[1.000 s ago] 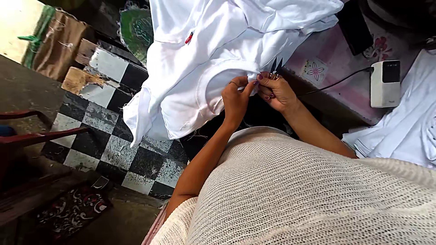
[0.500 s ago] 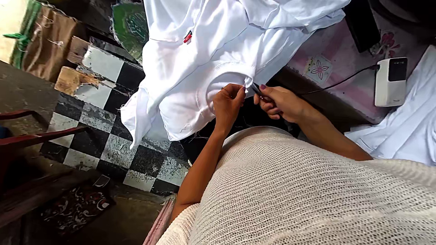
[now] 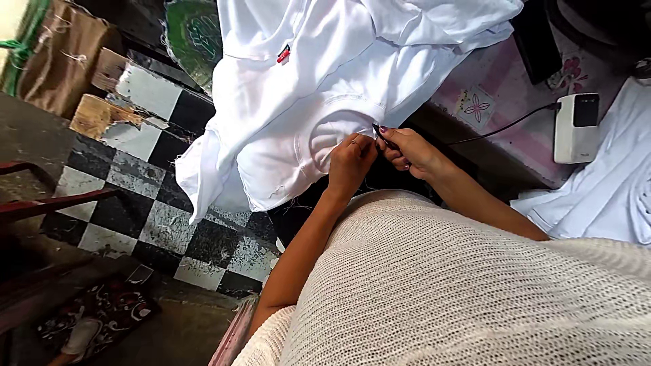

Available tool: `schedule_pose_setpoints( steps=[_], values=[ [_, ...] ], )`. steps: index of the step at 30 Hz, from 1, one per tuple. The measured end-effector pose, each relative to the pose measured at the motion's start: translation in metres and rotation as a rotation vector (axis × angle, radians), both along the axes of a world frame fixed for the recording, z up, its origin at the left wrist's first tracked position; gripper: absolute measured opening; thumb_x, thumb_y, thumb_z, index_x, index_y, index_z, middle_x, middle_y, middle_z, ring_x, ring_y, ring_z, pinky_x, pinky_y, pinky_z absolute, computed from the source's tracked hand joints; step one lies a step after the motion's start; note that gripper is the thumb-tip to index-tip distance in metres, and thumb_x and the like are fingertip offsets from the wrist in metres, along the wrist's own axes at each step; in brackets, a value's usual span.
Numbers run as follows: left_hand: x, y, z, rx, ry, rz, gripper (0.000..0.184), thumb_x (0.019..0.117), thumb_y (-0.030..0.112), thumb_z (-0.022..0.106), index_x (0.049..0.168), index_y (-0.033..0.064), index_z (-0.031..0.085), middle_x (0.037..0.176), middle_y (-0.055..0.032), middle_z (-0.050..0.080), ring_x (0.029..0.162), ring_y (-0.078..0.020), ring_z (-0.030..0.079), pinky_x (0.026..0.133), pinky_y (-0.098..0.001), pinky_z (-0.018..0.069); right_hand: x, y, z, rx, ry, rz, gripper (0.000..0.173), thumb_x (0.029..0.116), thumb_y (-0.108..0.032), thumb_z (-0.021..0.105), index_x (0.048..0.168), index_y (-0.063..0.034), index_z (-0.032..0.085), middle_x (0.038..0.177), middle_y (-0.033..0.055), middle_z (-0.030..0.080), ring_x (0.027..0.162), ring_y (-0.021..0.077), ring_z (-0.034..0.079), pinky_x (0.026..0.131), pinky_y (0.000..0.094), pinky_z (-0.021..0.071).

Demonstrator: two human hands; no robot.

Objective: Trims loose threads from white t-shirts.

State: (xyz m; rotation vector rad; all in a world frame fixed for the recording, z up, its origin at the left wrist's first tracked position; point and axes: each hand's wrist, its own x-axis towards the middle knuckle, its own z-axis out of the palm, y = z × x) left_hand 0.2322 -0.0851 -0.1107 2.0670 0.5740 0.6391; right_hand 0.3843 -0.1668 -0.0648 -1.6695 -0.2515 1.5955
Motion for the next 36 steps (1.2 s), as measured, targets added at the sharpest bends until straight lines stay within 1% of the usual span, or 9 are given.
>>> schedule_pose_setpoints(
  steps=[4, 7, 10, 14, 19, 24, 27, 30, 36],
  values=[
    [-0.012, 0.009, 0.026, -0.146, 0.367, -0.163, 0.014, 0.0954, 0.011, 0.069, 0.094, -0.002, 0.073, 0.085, -0.017, 0.07, 0.077, -0.0324, 0.069, 0.072, -0.0545, 0.0561, 0.024, -0.015, 0.025, 0.152, -0.305, 0.285, 0.039, 0.1116, -0.034, 0.039, 0.091, -0.0107, 0.061, 0.057, -0.0101, 0.041, 0.044, -0.0018, 0.032, 0.043, 0.0162, 0.0274],
    [0.008, 0.005, 0.024, -0.045, 0.212, 0.046, 0.043, 0.0919, 0.033, 0.076, 0.108, -0.0065, 0.071, 0.101, -0.0227, 0.067, 0.088, -0.035, 0.067, 0.077, -0.0497, 0.056, 0.043, -0.015, 0.029, 0.345, -0.729, 0.257, 0.021, 0.1011, -0.026, 0.063, 0.098, -0.0057, 0.068, 0.072, -0.0076, 0.055, 0.059, -0.0041, 0.045, 0.057, 0.0164, 0.0399],
    [0.035, 0.014, 0.003, 0.039, 0.012, 0.077, 0.025, 0.0918, 0.015, 0.073, 0.103, -0.0072, 0.072, 0.107, -0.0239, 0.069, 0.103, -0.0365, 0.066, 0.089, -0.0461, 0.0549, 0.05, -0.001, 0.023, 0.449, -0.964, 0.221, 0.019, 0.0961, -0.021, 0.07, 0.105, -0.004, 0.074, 0.087, 0.0017, 0.067, 0.07, 0.0003, 0.054, 0.067, 0.0191, 0.0464],
    [0.034, 0.035, 0.018, -0.644, -0.17, 0.078, 0.017, 0.0997, 0.005, 0.059, 0.111, -0.0064, 0.066, 0.092, -0.0054, 0.072, 0.083, -0.0079, 0.068, 0.08, -0.0289, 0.0581, 0.049, 0.007, 0.022, 0.511, -0.942, 0.134, 0.024, 0.0945, -0.018, 0.072, 0.115, -0.0054, 0.075, 0.094, 0.002, 0.068, 0.074, 0.0003, 0.056, 0.068, 0.0169, 0.0482],
    [0.035, 0.04, 0.019, -0.989, -0.422, 0.105, 0.022, 0.0975, -0.003, 0.058, 0.111, 0.0107, 0.046, 0.08, 0.0042, 0.068, 0.073, -0.0046, 0.066, 0.074, -0.026, 0.056, 0.028, 0.021, 0.012, 0.453, -0.705, -0.068, 0.017, 0.0963, -0.021, 0.071, 0.105, -0.0064, 0.072, 0.081, -0.0051, 0.069, 0.063, -0.0038, 0.056, 0.057, 0.0156, 0.0452],
    [0.033, 0.036, 0.016, -0.87, -0.461, 0.087, 0.016, 0.1003, 0.002, 0.057, 0.116, 0.005, 0.06, 0.095, 0.0032, 0.07, 0.084, -0.0048, 0.066, 0.079, -0.0258, 0.0569, 0.023, 0.031, 0.007, 0.471, -0.528, -0.118, 0.007, 0.0953, -0.012, 0.071, 0.098, -0.0064, 0.07, 0.073, -0.008, 0.064, 0.052, -0.0048, 0.045, 0.048, 0.0142, 0.0371],
    [0.026, 0.03, 0.024, -0.499, -0.338, 0.13, 0.03, 0.0953, 0.006, 0.068, 0.123, -0.0036, 0.063, 0.114, -0.006, 0.064, 0.087, -0.0058, 0.063, 0.078, -0.0228, 0.0566, 0.026, 0.033, 0.01, 0.473, -0.433, -0.172, 0.003, 0.0959, -0.008, 0.07, 0.093, -0.0068, 0.07, 0.071, -0.0081, 0.069, 0.047, -0.006, 0.044, 0.043, 0.0135, 0.0344],
    [0.024, 0.022, 0.033, -0.003, -0.13, 0.232, 0.043, 0.0874, 0.013, 0.081, 0.125, -0.0036, 0.066, 0.107, -0.0149, 0.054, 0.079, -0.011, 0.052, 0.063, -0.0175, 0.0425, 0.023, 0.032, 0.008, 0.515, -0.552, -0.136, 0.005, 0.0949, -0.009, 0.07, 0.095, -0.0052, 0.073, 0.076, -0.007, 0.068, 0.058, -0.0065, 0.051, 0.055, 0.0137, 0.041],
    [0.025, 0.026, 0.024, 0.097, -0.095, 0.167, 0.017, 0.0952, 0.002, 0.069, 0.109, -0.0064, 0.073, 0.104, -0.0198, 0.069, 0.086, -0.0177, 0.068, 0.078, -0.0257, 0.0557, 0.028, 0.032, 0.005, 0.539, -0.811, 0.029, 0.013, 0.0974, -0.017, 0.068, 0.099, -0.0053, 0.075, 0.078, -0.0034, 0.066, 0.063, -0.0043, 0.051, 0.062, 0.0161, 0.0427]
  ],
)
